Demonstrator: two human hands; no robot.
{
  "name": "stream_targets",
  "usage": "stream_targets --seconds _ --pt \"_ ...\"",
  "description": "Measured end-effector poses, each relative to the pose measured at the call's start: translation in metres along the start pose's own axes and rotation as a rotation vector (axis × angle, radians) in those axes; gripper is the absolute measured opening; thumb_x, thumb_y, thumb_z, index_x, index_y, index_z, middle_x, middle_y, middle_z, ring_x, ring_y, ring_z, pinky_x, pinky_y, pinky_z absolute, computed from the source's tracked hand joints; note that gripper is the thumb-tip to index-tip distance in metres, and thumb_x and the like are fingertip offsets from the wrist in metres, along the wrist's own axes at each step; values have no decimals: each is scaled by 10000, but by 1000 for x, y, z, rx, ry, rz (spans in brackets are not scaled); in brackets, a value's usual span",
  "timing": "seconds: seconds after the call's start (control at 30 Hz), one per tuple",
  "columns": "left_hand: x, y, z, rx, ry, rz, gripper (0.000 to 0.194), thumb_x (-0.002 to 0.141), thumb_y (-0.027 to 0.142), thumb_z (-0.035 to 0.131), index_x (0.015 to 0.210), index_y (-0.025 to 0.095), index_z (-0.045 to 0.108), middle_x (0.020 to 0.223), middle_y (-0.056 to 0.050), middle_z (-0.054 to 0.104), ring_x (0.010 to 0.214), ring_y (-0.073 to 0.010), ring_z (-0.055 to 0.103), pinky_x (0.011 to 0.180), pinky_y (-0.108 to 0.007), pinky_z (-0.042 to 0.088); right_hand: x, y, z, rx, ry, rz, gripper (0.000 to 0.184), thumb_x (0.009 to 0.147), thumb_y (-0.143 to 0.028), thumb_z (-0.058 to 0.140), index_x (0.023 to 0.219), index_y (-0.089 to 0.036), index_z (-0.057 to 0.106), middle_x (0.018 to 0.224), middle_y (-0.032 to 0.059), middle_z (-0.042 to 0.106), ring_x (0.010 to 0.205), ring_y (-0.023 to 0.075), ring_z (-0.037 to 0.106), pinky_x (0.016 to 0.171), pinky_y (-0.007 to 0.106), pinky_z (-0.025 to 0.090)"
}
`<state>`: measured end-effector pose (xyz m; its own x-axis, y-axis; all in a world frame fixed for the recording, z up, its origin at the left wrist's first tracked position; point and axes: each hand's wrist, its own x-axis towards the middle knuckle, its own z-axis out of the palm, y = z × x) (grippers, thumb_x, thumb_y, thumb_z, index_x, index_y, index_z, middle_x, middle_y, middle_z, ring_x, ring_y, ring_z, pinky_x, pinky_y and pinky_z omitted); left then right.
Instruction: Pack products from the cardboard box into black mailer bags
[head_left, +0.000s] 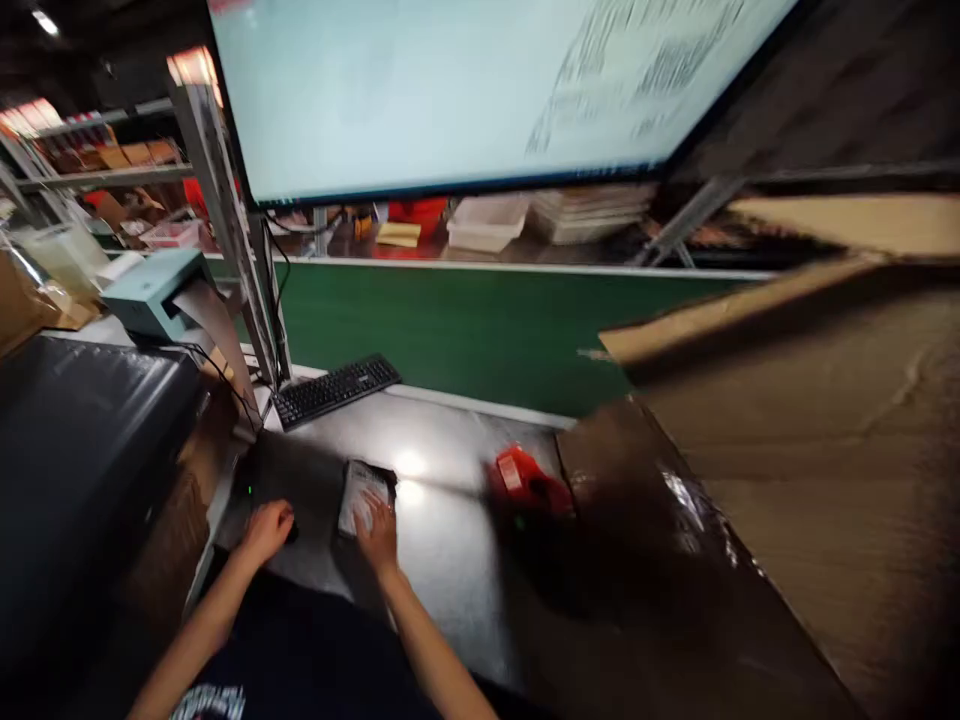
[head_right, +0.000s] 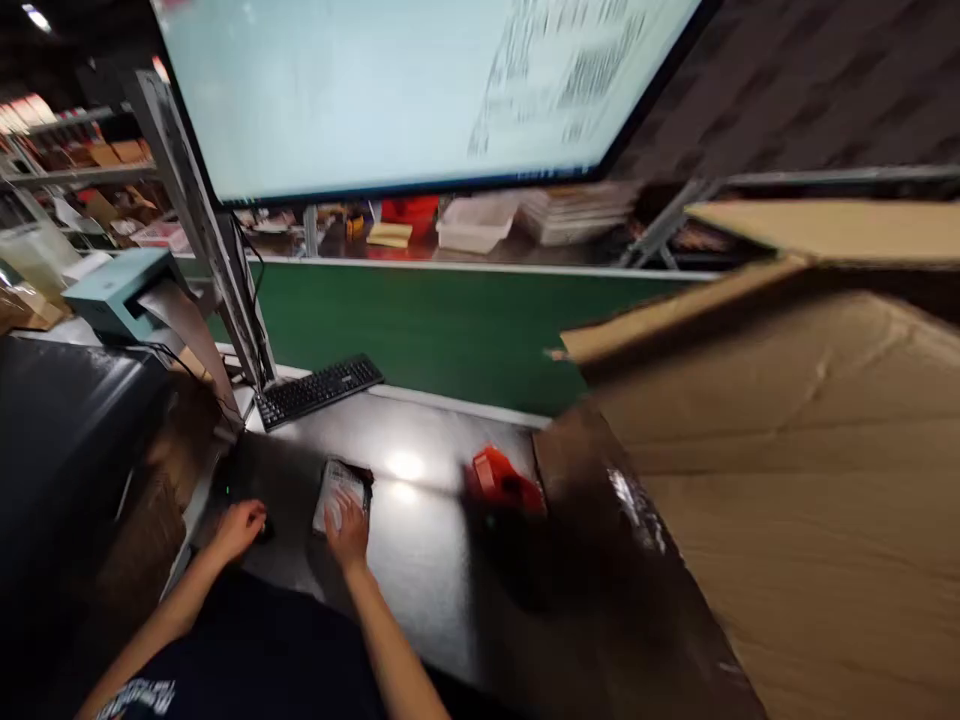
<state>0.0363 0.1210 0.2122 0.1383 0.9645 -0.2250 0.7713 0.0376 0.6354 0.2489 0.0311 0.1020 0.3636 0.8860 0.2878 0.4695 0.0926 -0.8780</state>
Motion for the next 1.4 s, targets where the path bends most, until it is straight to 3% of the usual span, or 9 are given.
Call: stream_targets --seconds 0.07,0.13,0.33,0.5,0.6,0.87,1.07,1.17,1.4 --pt "-2 -8 36 -75 -128 5 365 932 373 724 1252 201 683 1260 -106 710 1144 -255 677 1055 -470 531 17 27 -26 -65 87 175 453 946 -426 452 1230 -164 687 1339 222 613 1342 386 515 1191 616 386" --pt "16 -5 70 -155 -196 19 516 831 293 806 1318 199 664 1346 -147 690 1268 -300 633 1125 -447 469 31 56 -40 -88 82 281 516 918 -411 499 1322 -115 626 1366 247 585 1303 379 536 1155 619 426" --pt "94 37 129 -260 -222 78 630 705 185 863 1285 85 639 1370 -205 636 1308 -351 574 1121 -430 433 64 80 -32 -53 -14 317 514 756 -271 701 1248 -125 691 1398 225 612 1248 338 600 1135 537 475" --pt "105 41 134 -269 -192 96 292 776 183 797 1032 121 672 1135 -106 685 1097 -250 628 1042 -462 473 79 74 -32 12 -48 279 145 784 -235 698 911 -179 739 1302 166 705 1221 293 636 1106 457 487" --pt "99 35 132 -335 -214 115 215 763 206 797 930 147 675 1012 -78 715 993 -222 645 958 -390 500 73 67 -37 81 -73 238 210 902 -336 604 861 -163 715 1218 145 737 1126 216 672 967 339 515" --pt "59 25 123 -540 -306 167 409 828 564 725 816 155 749 988 -130 777 978 -256 702 940 -393 528 29 22 -57 172 124 224 312 954 -487 553 811 -230 658 896 83 701 877 216 635 795 347 537" --pt "27 45 113 -584 -406 280 531 811 698 704 899 181 784 1066 -115 792 996 -257 728 937 -398 551 9 -13 -73 199 230 244 327 922 -498 611 725 -238 601 792 42 638 810 204 581 792 360 509" --pt "17 57 110 -531 -464 353 462 721 616 835 920 199 822 962 -98 802 930 -253 718 888 -383 545 8 -13 -83 240 238 293 364 902 -531 597 695 -233 575 752 26 607 752 187 567 730 339 493" --pt "20 68 125 -428 -514 391 453 772 619 769 668 181 723 703 -26 672 721 -168 597 713 -309 462 14 19 -94 214 120 496 402 776 -617 631 686 -229 574 715 30 645 705 190 593 699 340 529"
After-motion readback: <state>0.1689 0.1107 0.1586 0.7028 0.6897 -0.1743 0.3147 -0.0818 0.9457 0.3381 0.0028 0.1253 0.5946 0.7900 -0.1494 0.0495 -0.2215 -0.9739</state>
